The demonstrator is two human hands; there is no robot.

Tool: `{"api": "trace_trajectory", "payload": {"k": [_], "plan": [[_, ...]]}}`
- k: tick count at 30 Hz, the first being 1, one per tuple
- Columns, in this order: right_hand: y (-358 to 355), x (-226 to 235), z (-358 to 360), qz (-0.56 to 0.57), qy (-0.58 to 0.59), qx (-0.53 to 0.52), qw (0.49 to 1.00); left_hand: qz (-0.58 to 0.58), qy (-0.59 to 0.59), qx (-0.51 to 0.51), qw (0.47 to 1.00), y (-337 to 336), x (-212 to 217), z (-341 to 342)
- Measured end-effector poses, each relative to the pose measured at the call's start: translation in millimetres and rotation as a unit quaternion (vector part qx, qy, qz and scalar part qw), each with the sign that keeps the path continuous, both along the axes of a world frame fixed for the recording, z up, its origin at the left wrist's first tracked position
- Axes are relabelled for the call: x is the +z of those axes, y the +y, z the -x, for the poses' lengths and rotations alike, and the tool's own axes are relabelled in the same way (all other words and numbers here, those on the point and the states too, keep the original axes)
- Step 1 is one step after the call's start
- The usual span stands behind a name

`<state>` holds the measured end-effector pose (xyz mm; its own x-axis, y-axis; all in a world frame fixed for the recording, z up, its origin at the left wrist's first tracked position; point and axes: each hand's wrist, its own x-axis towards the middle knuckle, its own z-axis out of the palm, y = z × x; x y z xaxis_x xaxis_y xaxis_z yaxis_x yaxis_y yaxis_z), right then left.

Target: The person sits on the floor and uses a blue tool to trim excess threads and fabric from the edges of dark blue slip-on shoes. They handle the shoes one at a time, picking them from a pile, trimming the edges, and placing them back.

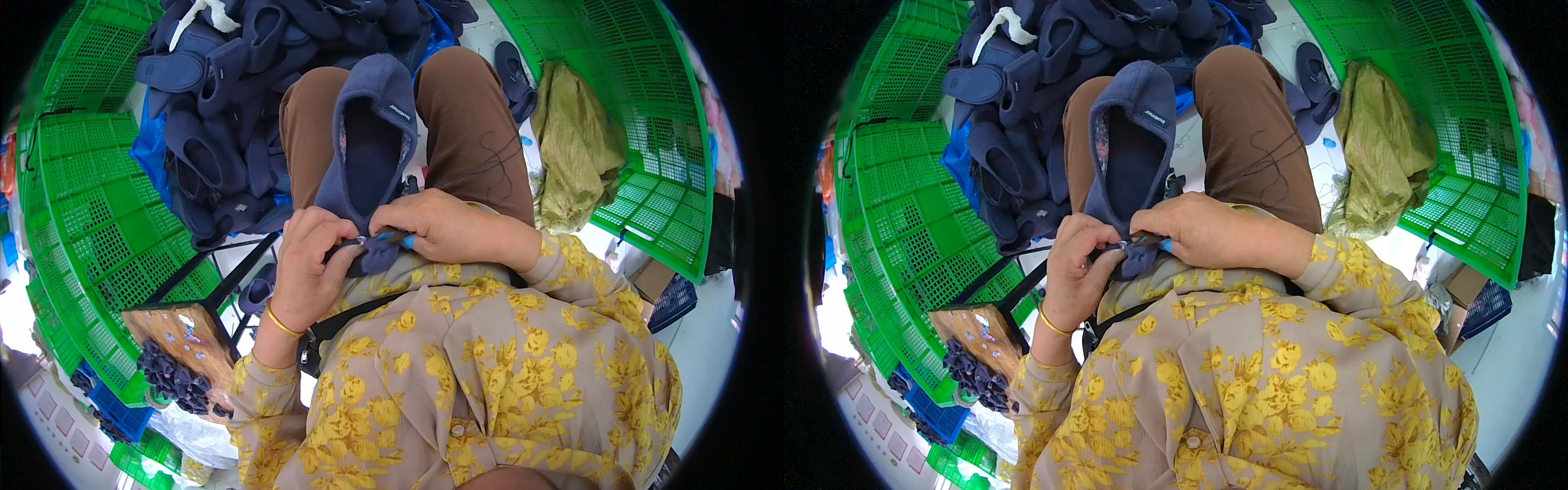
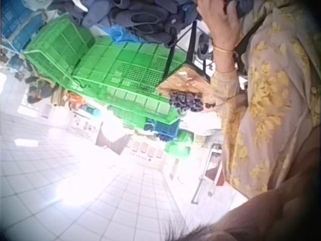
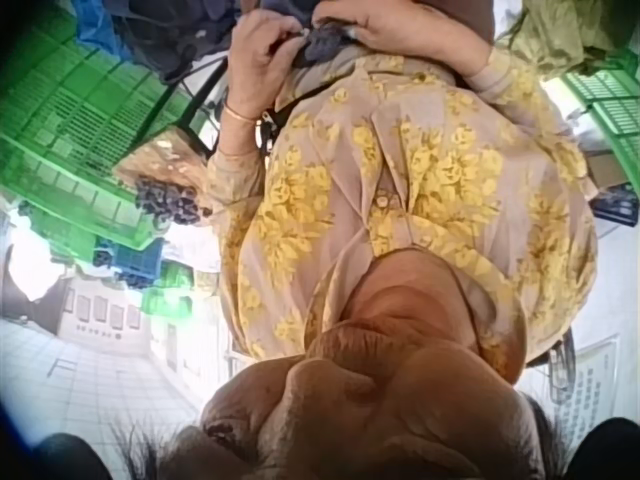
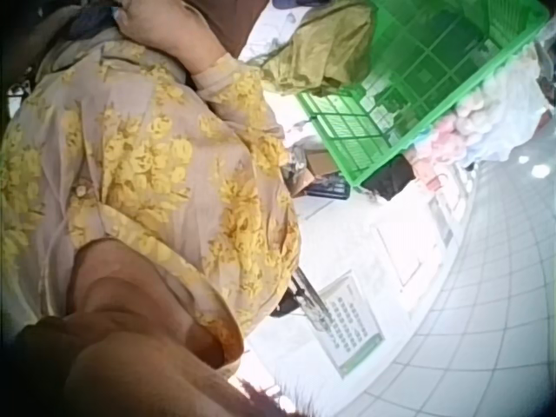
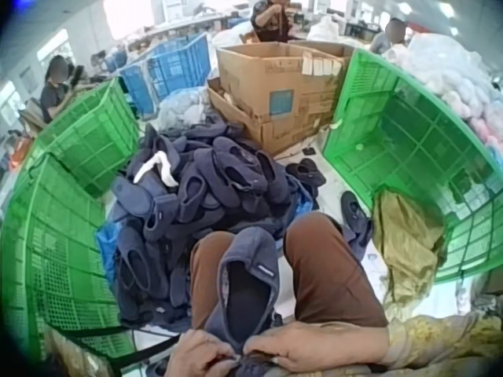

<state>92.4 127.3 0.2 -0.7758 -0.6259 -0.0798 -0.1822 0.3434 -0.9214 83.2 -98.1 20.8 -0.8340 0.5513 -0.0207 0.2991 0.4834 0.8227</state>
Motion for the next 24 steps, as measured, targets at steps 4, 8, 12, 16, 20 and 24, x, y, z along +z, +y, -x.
{"api": "trace_trajectory", "payload": {"k": [4,8,12,16,20,24], "plan": [[-0.2,-0.6,-3.5,-0.004,0.012,-0.008,1.0,-0.006,-0.015,0.002,1.0,-1.5,-0.8,-1.9],[-5.1,1.8,-4.8,-0.011,-0.03,0.002,0.999,0.005,0.005,-0.004,1.0,0.8,0.1,-2.1],[-9.3,16.1,-5.0,-0.051,-0.093,0.024,0.994,0.01,-0.01,-0.001,1.0,2.6,0.0,-3.4],[-5.3,10.2,-9.3,-0.02,-0.038,-0.008,0.999,0.026,0.003,-0.006,1.0,4.6,2.4,-4.1],[5.2,19.5,1.5,-0.038,0.073,-0.071,0.994,0.037,0.035,-0.009,0.999,8.5,3.0,-2.1],[-8.0,24.2,-2.2,-0.036,0.123,-0.018,0.992,0.066,0.033,-0.029,0.997,8.6,1.9,-1.0]]}}
